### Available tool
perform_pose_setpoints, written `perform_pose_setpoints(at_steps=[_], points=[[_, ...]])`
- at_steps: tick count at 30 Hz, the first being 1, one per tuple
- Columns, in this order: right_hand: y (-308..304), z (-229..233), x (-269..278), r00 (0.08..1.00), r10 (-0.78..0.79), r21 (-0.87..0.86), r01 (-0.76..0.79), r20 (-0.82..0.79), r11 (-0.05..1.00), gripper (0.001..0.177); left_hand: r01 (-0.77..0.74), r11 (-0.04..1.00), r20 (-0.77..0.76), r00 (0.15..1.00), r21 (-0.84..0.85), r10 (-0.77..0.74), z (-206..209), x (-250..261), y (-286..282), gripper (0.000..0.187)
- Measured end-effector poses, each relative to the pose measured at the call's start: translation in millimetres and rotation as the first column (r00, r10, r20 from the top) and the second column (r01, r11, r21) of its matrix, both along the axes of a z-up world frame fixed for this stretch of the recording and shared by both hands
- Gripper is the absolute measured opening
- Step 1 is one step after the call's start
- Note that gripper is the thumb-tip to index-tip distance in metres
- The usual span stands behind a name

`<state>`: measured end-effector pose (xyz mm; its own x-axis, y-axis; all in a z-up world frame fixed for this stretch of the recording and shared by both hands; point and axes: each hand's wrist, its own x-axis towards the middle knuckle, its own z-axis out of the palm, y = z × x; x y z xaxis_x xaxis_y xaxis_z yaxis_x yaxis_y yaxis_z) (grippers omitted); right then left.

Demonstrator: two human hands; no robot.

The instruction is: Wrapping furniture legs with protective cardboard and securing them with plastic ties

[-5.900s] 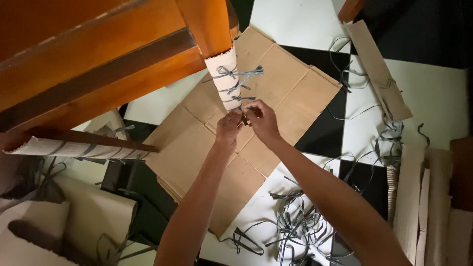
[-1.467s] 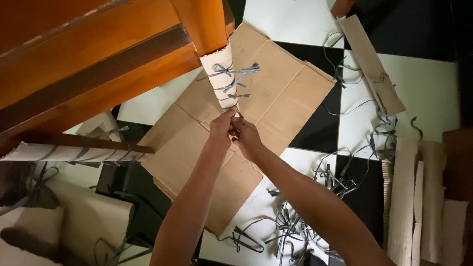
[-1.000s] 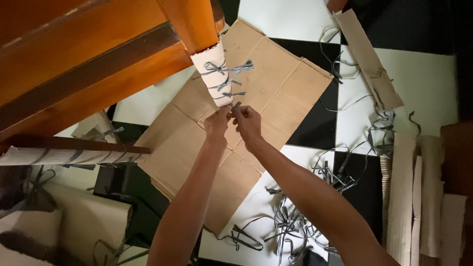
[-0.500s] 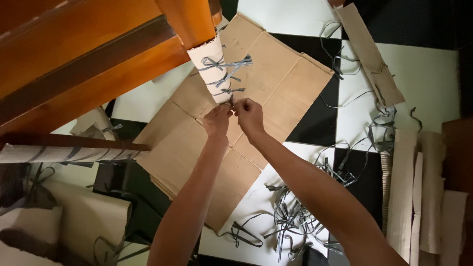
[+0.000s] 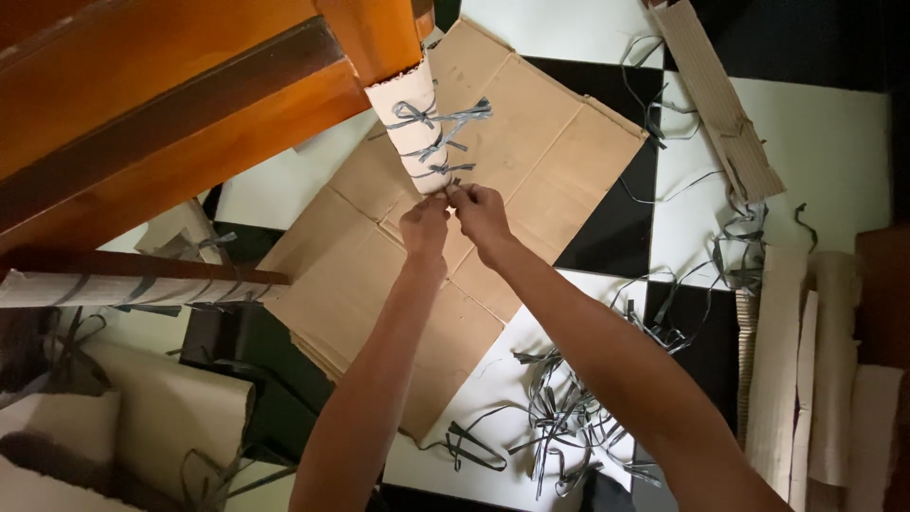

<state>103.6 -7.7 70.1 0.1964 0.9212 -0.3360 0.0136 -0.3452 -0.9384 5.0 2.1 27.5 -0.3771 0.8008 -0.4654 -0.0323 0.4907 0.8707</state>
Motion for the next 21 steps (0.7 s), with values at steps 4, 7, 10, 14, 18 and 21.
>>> perform_pose_setpoints(at_steps=[4, 7, 10, 14, 18, 21], points=[[1, 16, 3, 0.957, 0.027, -0.108, -0.06, -0.289, 0.992, 0.024, -0.081, 0.996, 0.204, 0.975, -0.03, 0.086, 19, 4, -5, 0.025], [3, 33, 7, 0.917, 0.047, -0.177, -0.126, -0.395, 0.976, 0.018, -0.095, 0.995, 0.302, 0.949, -0.005, 0.092, 30, 5, -8, 0.018], [9, 21, 12, 0.907, 0.09, -0.173, -0.175, -0.411, 0.969, 0.017, 0.023, 0.999, 0.445, 0.895, 0.024, -0.031, 42, -10, -16, 0.024], [15, -6, 17, 0.921, 0.158, -0.083, -0.2, -0.356, 0.976, 0.019, -0.097, 0.942, 0.089, 0.993, 0.322, 0.071, -41, -7, -7, 0.024], [12, 1, 19, 0.936, 0.182, -0.017, -0.196, -0.302, 0.98, 0.019, -0.002, 0.859, -0.235, 0.961, 0.512, 0.143, 43, 11, -32, 0.006], [11, 10, 19, 0.948, 0.194, 0.012, -0.198, -0.252, 0.98, 0.02, -0.002, 0.891, -0.221, 0.968, 0.454, 0.115, 59, 13, -34, 0.011]])
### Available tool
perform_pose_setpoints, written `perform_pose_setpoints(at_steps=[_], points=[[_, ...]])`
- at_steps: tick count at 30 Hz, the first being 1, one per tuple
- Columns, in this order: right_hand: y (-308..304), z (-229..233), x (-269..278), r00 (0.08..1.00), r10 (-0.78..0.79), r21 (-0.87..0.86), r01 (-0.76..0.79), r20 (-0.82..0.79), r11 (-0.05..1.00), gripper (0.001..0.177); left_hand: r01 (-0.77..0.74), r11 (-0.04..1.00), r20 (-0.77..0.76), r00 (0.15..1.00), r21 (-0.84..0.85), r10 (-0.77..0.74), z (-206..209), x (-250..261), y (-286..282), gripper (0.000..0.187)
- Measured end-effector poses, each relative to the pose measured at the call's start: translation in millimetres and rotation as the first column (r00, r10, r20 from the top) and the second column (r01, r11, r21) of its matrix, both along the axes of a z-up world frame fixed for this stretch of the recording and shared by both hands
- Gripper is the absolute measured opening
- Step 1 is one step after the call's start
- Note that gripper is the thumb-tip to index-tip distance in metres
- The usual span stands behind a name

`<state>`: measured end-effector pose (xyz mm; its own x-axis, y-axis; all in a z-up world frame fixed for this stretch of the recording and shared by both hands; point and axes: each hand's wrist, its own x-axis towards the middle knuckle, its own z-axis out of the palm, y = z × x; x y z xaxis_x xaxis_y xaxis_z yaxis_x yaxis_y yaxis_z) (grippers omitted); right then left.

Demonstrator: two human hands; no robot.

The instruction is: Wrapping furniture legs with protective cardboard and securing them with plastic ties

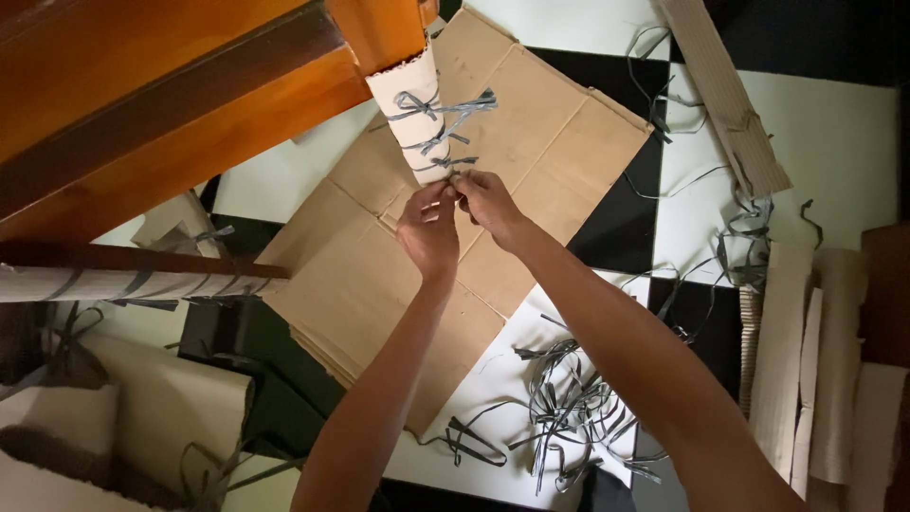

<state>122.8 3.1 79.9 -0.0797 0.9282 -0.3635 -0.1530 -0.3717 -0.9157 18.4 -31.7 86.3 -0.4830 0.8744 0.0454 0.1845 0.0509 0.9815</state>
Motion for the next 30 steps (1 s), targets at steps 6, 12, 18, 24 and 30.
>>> perform_pose_setpoints(at_steps=[6, 12, 18, 24, 30], points=[[0, 4, 2, 0.999, -0.014, 0.035, 0.012, 0.045, 0.999, 0.019, 0.038, 0.999, -0.249, 0.968, -0.005, -0.038, 0, -2, 0, 0.008], [9, -16, -1, 0.987, -0.082, 0.034, 0.078, 0.136, 0.996, 0.022, -0.038, 0.999, -0.255, 0.966, -0.01, 0.034, -6, 8, 3, 0.004], [16, -29, 1, 0.848, -0.131, 0.164, 0.053, 0.514, 0.985, 0.028, -0.163, 0.986, -0.156, 0.976, -0.048, 0.153, -33, 19, 15, 0.008], [12, -11, 5, 0.882, -0.139, 0.114, 0.098, 0.45, 0.989, 0.024, -0.254, 0.966, -0.168, 0.955, -0.041, 0.244, -49, 16, 22, 0.009], [3, -13, 5, 0.898, -0.1, 0.124, 0.051, 0.428, 0.991, 0.029, -0.151, 0.987, -0.127, 0.981, -0.058, 0.143, -41, 3, 10, 0.013]])
